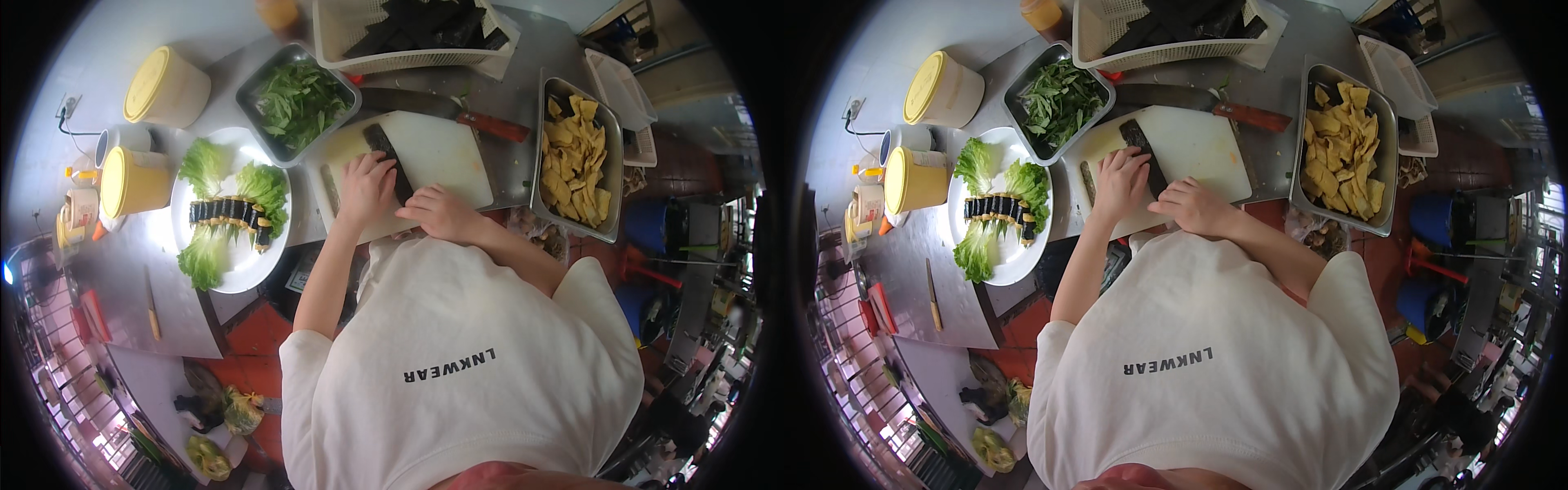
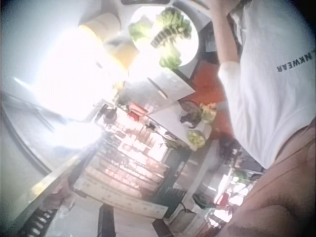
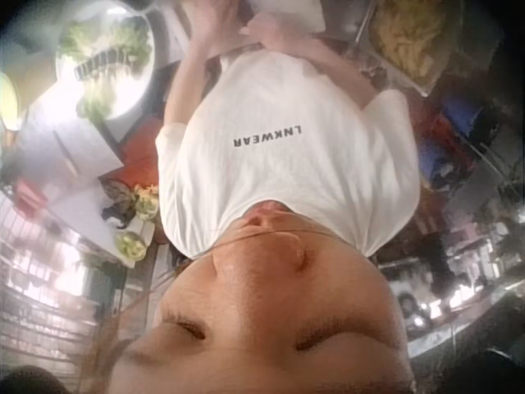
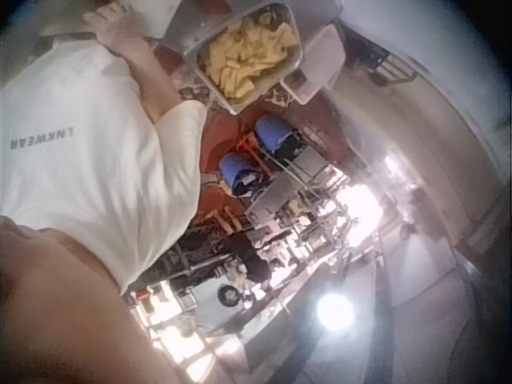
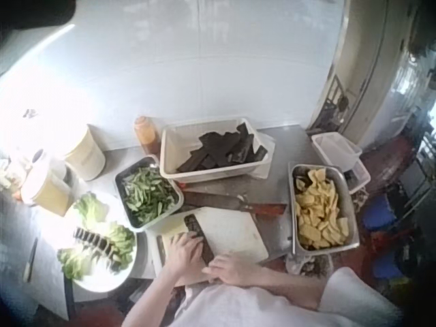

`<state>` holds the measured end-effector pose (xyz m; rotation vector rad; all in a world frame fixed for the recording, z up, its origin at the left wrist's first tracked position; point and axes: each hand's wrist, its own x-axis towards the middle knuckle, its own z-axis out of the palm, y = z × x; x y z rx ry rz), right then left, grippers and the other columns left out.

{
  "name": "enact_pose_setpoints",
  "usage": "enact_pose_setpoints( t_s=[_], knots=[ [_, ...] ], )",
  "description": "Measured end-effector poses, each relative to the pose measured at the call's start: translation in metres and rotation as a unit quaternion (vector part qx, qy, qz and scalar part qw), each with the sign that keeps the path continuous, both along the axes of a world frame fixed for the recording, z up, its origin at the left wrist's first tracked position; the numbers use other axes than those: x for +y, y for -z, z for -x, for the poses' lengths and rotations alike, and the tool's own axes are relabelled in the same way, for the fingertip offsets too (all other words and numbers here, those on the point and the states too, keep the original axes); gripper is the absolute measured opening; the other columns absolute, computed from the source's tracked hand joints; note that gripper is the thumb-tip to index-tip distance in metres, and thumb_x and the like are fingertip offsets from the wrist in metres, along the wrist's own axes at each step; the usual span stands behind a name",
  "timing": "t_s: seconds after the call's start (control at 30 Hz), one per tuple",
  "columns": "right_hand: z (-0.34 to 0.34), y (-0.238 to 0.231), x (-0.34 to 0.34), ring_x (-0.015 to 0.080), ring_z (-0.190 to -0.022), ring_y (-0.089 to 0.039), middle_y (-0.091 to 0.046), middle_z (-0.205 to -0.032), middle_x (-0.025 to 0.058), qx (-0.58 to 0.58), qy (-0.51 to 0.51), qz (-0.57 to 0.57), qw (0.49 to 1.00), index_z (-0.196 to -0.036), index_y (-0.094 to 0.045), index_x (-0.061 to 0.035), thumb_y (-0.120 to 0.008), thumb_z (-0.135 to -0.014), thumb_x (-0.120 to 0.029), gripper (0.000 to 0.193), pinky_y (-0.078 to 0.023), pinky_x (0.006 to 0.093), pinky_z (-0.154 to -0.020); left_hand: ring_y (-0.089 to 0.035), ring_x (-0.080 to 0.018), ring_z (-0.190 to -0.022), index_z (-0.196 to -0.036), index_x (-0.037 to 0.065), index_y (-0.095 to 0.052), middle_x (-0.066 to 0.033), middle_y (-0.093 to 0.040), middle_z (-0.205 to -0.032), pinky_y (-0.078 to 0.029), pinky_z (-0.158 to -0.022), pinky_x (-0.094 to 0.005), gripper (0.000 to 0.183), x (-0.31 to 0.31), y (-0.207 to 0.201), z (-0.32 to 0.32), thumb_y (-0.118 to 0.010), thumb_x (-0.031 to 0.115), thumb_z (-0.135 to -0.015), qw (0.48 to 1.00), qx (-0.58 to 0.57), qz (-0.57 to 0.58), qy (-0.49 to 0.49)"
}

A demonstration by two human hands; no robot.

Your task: The person assembles sushi rolls by placing seaweed on a cutting board, adding egg and greens, then rolling them into cylindrical shapes. The finished rolls are placed on a plate lined with lettuce.

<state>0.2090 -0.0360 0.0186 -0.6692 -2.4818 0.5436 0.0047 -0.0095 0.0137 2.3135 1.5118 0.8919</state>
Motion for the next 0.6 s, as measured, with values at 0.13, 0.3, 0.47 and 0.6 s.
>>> enact_pose_setpoints(
  t_s=[0.13,0.3,0.47,0.6],
  knots=[
    [0.004,0.0,0.002,0.0201,-0.099,-0.054,-0.06,-0.099,0.0023,-0.01,0.034,-0.028,0.999,-0.108,-0.061,-0.0103,-0.062,-0.075,-0.007,0.033,-0.04,0.0371,-0.089,-0.05,-0.0301,-0.114,-0.118,0.009,-0.063,-0.008,-0.057,-0.125,-0.034,-0.097,-0.0459,0.041,0.016,0.002,0.001,-0.063,0.033,-0.085,0.999,0.049,-0.006,-0.024],
    [-0.004,0.005,0.003,0.0208,-0.098,-0.056,-0.061,-0.097,0.0056,0.021,0.042,0.009,0.999,-0.105,-0.063,-0.0096,-0.066,-0.076,-0.013,0.029,-0.04,0.0379,-0.09,-0.036,-0.0354,-0.131,-0.137,0.012,-0.048,-0.0059,-0.04,-0.146,-0.021,-0.106,-0.0584,0.085,0.019,-0.002,0.003,-0.069,0.06,-0.071,0.988,0.143,0.058,-0.023],
    [-0.039,-0.016,0.006,0.0225,-0.09,-0.059,-0.064,-0.094,0.006,0.056,0.059,0.08,0.993,-0.102,-0.065,-0.0106,-0.068,-0.078,-0.015,0.024,-0.043,0.0373,-0.086,-0.027,-0.037,-0.137,-0.145,0.013,-0.036,-0.0047,-0.032,-0.152,-0.013,-0.109,-0.0607,0.112,0.016,-0.014,-0.003,-0.075,0.067,-0.056,0.974,0.191,0.121,-0.027],
    [-0.118,-0.049,0.039,0.0236,-0.085,-0.061,-0.063,-0.093,0.0075,0.088,0.316,0.073,0.942,-0.099,-0.066,-0.0081,-0.07,-0.078,-0.012,0.022,-0.047,0.0363,-0.079,-0.027,-0.0354,-0.137,-0.149,0.014,-0.027,-0.0048,-0.033,-0.151,-0.014,-0.109,-0.0588,0.12,0.015,-0.011,0.0,-0.077,0.067,-0.053,0.977,0.188,0.094,-0.02]
  ],
)
